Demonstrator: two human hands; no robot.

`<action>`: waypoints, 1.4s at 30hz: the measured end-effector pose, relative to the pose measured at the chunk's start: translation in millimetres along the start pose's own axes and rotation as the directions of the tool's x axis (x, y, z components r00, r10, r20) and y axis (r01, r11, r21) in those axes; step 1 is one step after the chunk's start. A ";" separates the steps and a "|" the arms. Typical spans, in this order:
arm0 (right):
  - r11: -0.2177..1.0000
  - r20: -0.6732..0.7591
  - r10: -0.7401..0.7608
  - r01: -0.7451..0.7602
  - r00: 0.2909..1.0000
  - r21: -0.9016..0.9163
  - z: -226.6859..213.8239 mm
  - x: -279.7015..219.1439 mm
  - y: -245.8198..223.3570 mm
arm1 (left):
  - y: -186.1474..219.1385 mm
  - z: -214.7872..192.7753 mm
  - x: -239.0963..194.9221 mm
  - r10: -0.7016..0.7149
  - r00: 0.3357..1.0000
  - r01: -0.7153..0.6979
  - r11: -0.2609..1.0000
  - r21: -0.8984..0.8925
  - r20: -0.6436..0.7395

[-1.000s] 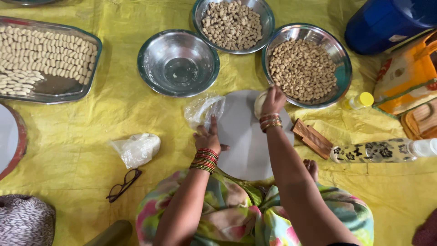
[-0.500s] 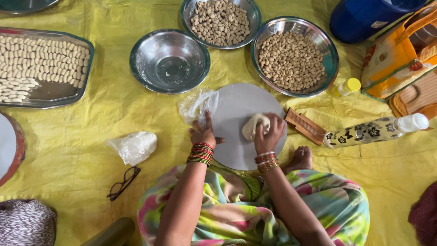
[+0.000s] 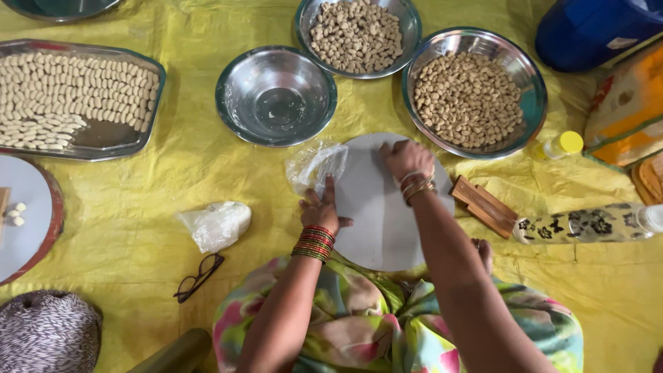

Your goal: The person kneads a ball of dough on a round board using both hands. They repeatedly press, fold, and rotate the dough to develop its texture. The person also handles a plastic bag and a wooden tool nearby.

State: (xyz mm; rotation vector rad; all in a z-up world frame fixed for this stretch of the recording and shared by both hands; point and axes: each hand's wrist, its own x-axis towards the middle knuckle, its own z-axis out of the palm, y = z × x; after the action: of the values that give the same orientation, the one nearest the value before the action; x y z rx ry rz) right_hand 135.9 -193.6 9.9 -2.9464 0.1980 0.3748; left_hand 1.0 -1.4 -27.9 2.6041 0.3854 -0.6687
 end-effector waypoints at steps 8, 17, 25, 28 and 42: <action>0.951 -0.168 0.096 -0.041 0.981 0.305 4.8 53.8 33.3 | 1.6 0.0 0.3 -0.005 1.000 0.006 1.000 -0.031 0.026; 0.953 -0.768 0.013 0.226 0.640 0.204 55.5 -39.4 25.9 | -0.9 1.4 8.9 0.050 0.999 -0.050 0.997 0.053 0.007; 0.766 -0.703 -0.078 0.494 0.707 0.411 47.1 -141.3 38.6 | -1.0 0.1 10.0 0.067 0.998 -0.066 0.994 0.089 -0.008; 0.539 -0.505 0.023 0.415 0.863 0.733 21.0 -140.5 50.2 | -0.4 0.3 8.6 0.033 0.999 -0.033 0.996 0.087 -0.002; 0.868 -0.958 -0.003 0.476 0.287 0.140 -123.5 -111.4 23.9 | -1.5 1.2 5.7 0.021 1.000 -0.020 0.998 0.052 -0.017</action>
State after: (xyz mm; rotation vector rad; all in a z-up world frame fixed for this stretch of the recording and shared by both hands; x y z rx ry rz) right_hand 54.6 -226.9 153.2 -2.2658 -0.0757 -1.3574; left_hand 4.7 0.3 -32.2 2.6609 0.3506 -0.6583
